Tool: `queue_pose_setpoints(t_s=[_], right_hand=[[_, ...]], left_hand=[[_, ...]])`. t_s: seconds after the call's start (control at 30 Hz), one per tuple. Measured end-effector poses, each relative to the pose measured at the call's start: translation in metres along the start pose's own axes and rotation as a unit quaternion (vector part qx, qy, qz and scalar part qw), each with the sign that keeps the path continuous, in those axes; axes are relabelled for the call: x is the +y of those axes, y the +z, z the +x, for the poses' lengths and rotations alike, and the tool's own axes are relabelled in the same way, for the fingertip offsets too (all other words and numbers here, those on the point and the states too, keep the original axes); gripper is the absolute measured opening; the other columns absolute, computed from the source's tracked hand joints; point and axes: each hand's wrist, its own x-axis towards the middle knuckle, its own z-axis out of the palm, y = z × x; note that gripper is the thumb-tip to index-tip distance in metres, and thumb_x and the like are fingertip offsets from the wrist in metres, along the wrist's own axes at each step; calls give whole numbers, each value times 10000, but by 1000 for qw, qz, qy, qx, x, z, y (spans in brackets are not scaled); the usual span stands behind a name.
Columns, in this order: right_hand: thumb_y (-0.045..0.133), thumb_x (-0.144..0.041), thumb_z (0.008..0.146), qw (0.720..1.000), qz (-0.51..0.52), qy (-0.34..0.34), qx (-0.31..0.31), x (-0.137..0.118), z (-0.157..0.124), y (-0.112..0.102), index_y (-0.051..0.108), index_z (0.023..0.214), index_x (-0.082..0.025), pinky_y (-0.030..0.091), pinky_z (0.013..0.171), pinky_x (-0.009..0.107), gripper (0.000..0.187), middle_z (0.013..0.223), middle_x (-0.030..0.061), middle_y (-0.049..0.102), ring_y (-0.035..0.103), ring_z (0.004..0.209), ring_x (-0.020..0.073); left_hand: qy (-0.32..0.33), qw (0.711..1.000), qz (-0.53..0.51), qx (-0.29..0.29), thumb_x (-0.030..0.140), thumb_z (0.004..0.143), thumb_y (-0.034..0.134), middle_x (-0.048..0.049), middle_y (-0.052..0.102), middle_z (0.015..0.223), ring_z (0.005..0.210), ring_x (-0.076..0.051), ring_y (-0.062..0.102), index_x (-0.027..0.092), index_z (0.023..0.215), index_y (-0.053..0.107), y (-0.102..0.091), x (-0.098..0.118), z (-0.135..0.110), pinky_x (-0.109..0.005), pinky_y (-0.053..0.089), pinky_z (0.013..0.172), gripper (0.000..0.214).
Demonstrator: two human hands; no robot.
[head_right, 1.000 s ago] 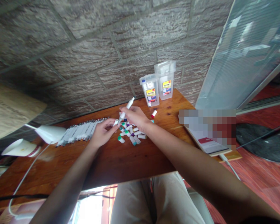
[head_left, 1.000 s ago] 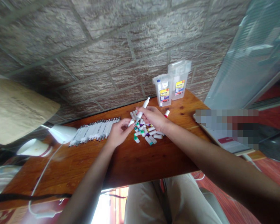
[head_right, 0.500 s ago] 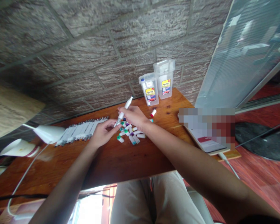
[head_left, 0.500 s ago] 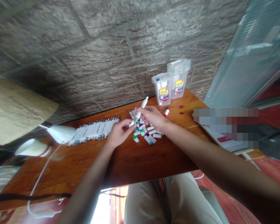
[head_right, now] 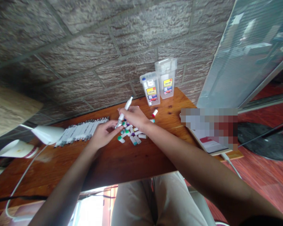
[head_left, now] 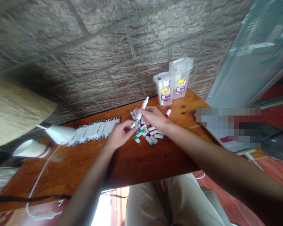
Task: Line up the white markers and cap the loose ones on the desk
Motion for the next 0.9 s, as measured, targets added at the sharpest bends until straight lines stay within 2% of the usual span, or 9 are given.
queue_pose_setpoints(t_s=[0.13,0.4,0.63,0.77,0.9], right_hand=[[585,-446,792,999,-7,-33,-9,4,1,-1,520,595,-185,286,480,233,333,459,-67,396,352,452,81],[600,-488,776,999,-24,-32,-2,3,0,0,575,637,-170,343,537,235,348,514,-38,496,446,518,102],[581,-485,802,999,-44,-26,-7,7,-1,1,596,662,-162,352,540,219,352,545,-33,529,475,541,102],[561,-470,835,993,-95,-71,-7,10,-2,1,626,692,-156,373,584,207,352,641,-13,590,533,632,111],[586,-473,834,983,-151,-107,-22,12,-3,3,618,660,-155,360,578,198,364,628,-16,571,521,643,108]], left_hand=[[-6,1000,-16,-6,411,882,644,-41,747,899,784,-173,684,173,1014,677,0,-1,0,-255,523,728,274],[-5,1000,-11,-8,401,881,645,-35,745,890,774,-169,681,176,1008,675,-1,0,0,-251,518,723,259],[16,1000,7,-3,385,881,647,-14,742,844,724,-146,662,185,985,679,-2,1,1,-226,500,674,228],[18,999,29,-9,386,886,633,-16,744,837,714,-148,667,186,982,672,-4,4,0,-224,498,656,225],[27,998,58,-22,363,889,619,-18,750,847,740,-152,678,187,955,668,-6,8,-2,-221,501,673,195]])
